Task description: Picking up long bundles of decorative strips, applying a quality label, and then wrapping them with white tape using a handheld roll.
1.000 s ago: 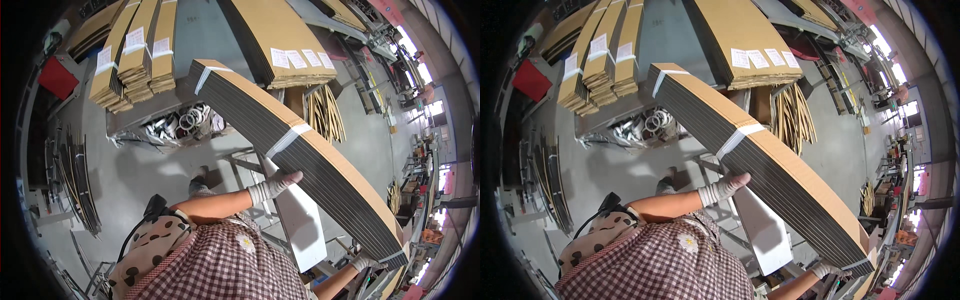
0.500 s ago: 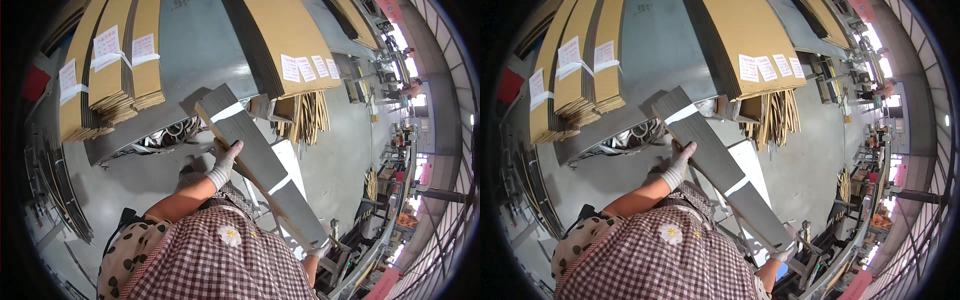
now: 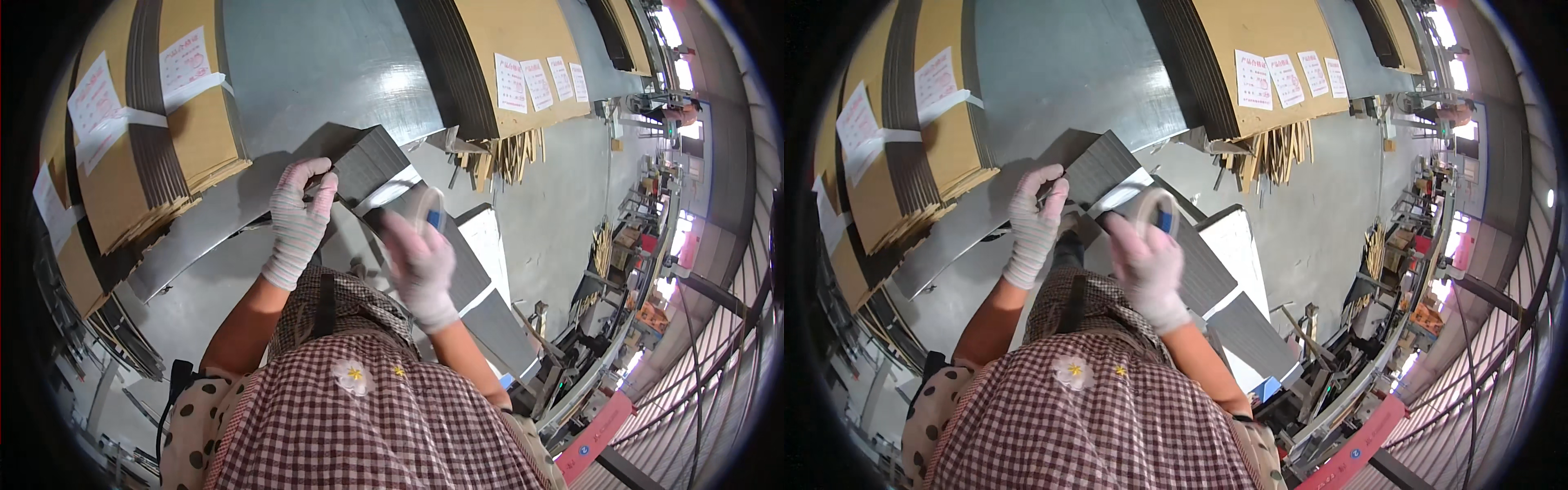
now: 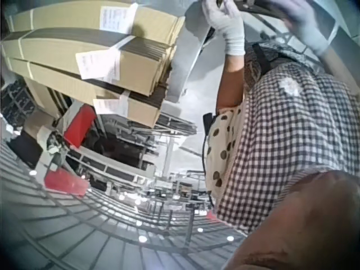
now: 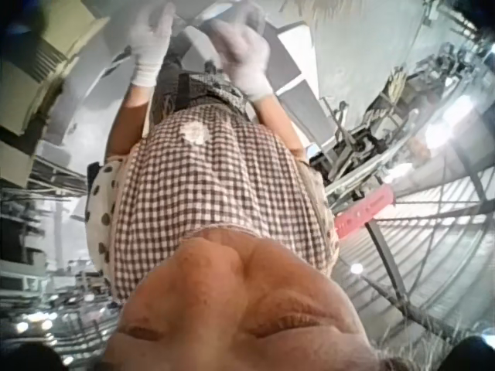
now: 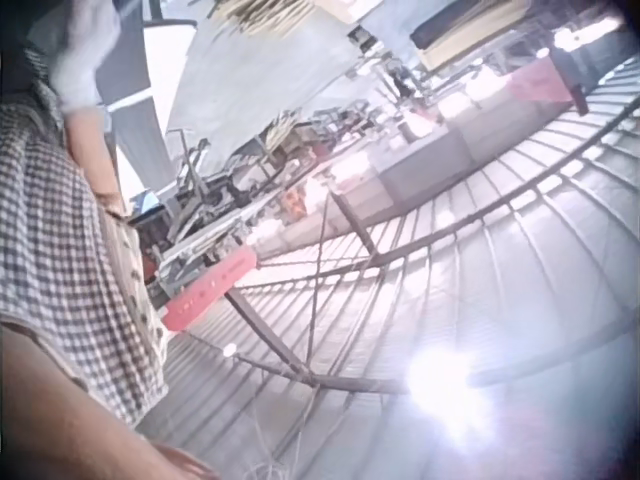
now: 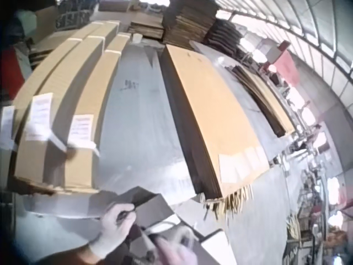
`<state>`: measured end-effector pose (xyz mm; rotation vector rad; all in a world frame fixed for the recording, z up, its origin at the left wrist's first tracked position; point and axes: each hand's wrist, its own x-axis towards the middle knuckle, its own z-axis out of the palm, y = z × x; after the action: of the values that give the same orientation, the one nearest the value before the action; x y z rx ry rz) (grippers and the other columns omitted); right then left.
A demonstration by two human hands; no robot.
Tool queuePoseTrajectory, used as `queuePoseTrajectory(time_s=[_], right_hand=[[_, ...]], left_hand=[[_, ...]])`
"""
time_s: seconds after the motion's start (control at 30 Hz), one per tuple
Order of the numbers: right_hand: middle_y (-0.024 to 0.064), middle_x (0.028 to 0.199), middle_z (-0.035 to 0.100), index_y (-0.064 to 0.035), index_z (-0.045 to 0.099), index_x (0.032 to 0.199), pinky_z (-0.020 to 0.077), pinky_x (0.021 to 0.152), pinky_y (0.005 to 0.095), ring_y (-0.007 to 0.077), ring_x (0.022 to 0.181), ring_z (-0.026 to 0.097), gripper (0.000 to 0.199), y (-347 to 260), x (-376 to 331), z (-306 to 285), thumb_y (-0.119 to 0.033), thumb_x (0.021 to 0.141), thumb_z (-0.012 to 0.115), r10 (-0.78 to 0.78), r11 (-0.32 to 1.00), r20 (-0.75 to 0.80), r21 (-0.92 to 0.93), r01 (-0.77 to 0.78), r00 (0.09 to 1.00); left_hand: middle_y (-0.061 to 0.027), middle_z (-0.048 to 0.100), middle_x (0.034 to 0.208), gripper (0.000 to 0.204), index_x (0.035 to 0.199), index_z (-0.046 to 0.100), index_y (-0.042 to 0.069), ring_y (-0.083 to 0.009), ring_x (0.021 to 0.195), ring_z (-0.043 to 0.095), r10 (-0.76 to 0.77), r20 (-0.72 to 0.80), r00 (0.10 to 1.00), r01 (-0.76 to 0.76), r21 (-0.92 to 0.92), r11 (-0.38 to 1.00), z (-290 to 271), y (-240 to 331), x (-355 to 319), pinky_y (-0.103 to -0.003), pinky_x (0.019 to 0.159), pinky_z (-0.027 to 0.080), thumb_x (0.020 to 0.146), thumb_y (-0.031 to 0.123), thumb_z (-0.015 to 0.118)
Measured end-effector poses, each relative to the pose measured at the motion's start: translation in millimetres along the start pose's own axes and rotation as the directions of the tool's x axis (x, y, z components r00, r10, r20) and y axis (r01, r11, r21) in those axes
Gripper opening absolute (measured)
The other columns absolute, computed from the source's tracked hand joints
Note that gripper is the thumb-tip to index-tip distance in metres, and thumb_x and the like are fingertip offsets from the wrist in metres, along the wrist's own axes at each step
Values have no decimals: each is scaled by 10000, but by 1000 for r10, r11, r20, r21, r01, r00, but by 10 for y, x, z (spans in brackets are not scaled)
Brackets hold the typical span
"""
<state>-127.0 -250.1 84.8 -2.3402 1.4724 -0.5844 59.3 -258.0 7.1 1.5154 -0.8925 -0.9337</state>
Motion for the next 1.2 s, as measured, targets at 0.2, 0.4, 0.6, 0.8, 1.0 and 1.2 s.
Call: queuePoseTrajectory(time_s=[0.2,0.4,0.6,0.8,1.0,1.2], right_hand=[[111,912,566,-168,653,1146,445,720,455,312,825,586,339,-148,510,515,-255,827,730,40,989,0,-142,-39,999],[107,910,568,-141,663,1111,421,710,444,310,815,570,323,-124,521,560,-254,817,735,-8,994,-29,-106,5,1000],[108,888,578,-104,655,1089,418,699,440,301,787,567,321,-71,516,644,-218,798,725,-63,993,-62,-106,56,996],[108,873,571,-90,642,1062,411,686,439,296,758,560,307,-43,582,700,-183,777,706,-105,992,-86,-78,98,991],[101,868,562,-104,639,1051,400,671,438,294,763,562,294,-111,654,694,-186,776,705,-61,995,-94,-88,53,994],[107,870,625,-111,687,1087,481,704,428,303,771,609,322,-107,628,377,-213,795,776,-6,998,31,66,4,999]], left_hand=[[-94,621,1088,175,1048,652,4,-157,886,624,217,94,972,-230,171,958,-4,51,132,-293,761,545,875,-9,632],[-138,615,1180,281,1117,650,6,-205,1046,612,222,106,969,-213,-90,973,0,-73,66,-307,864,531,868,-50,536],[-167,554,1408,412,1345,564,-4,-274,1263,556,150,148,978,-122,-183,976,99,-226,23,-355,1066,429,958,69,445],[-170,566,1393,378,1323,578,-9,-291,1265,554,117,132,984,-94,-169,981,143,-237,24,-372,1073,424,998,110,425],[-187,571,1376,374,1318,574,-21,-308,1273,545,169,103,980,-145,-208,967,170,-250,25,-379,1084,413,1021,136,412],[-170,583,1347,356,1326,531,-11,-283,1246,550,71,-25,997,-75,-316,946,256,-235,-96,-369,1078,411,985,81,495]])
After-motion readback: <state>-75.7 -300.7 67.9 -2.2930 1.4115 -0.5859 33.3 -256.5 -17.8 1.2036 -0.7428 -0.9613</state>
